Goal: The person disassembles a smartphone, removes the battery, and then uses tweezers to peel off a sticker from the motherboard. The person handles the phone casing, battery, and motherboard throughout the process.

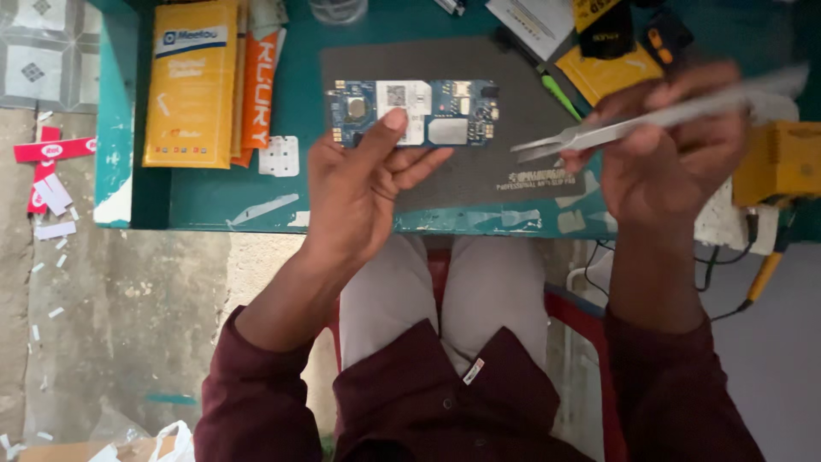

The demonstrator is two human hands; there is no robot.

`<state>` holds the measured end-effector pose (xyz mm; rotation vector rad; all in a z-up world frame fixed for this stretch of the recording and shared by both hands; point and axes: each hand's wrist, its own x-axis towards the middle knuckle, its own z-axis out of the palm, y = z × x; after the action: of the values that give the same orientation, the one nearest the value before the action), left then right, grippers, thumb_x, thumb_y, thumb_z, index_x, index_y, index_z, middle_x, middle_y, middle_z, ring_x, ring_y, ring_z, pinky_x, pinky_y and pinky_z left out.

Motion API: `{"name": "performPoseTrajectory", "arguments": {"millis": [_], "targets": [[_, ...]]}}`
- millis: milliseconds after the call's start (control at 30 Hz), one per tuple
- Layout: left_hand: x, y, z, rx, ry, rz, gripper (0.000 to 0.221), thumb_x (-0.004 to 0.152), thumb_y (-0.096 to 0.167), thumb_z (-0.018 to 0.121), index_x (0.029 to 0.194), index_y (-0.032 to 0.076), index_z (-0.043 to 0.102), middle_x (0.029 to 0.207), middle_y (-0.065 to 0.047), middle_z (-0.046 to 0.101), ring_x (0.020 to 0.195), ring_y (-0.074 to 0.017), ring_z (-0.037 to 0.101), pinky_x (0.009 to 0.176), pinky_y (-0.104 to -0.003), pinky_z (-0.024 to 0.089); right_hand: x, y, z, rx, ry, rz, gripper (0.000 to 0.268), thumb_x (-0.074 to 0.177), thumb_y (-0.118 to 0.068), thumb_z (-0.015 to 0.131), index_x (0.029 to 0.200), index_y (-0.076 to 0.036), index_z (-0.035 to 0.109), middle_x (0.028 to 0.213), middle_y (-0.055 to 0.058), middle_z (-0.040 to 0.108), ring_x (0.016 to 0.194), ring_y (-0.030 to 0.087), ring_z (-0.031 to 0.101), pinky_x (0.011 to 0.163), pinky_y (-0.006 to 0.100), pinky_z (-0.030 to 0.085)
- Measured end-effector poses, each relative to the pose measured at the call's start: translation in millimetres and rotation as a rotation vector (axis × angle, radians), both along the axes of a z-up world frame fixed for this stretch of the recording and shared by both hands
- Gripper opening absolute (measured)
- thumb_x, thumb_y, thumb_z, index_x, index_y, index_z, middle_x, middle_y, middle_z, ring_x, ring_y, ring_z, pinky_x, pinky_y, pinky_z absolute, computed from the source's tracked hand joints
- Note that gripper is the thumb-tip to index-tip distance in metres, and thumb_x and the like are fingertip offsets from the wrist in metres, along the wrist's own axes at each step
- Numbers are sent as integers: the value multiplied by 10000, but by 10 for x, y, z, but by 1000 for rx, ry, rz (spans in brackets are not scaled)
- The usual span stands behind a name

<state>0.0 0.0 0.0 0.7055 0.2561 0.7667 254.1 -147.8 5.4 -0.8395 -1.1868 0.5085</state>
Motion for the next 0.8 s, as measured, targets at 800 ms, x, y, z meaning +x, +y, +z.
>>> {"name": "performPoseTrajectory", "arguments": {"millis": [800], "targets": [[-108, -122, -32, 10, -157, -67, 397, 1137, 137, 655, 1390, -142, 529, 1297, -254, 663, 1215, -351, 694, 1134, -551, 591, -548, -256, 399, -82, -653, -92, 140, 986, 39, 606, 1124, 21, 595, 1235, 363, 586, 1015, 363, 734, 815, 401, 675]]}}
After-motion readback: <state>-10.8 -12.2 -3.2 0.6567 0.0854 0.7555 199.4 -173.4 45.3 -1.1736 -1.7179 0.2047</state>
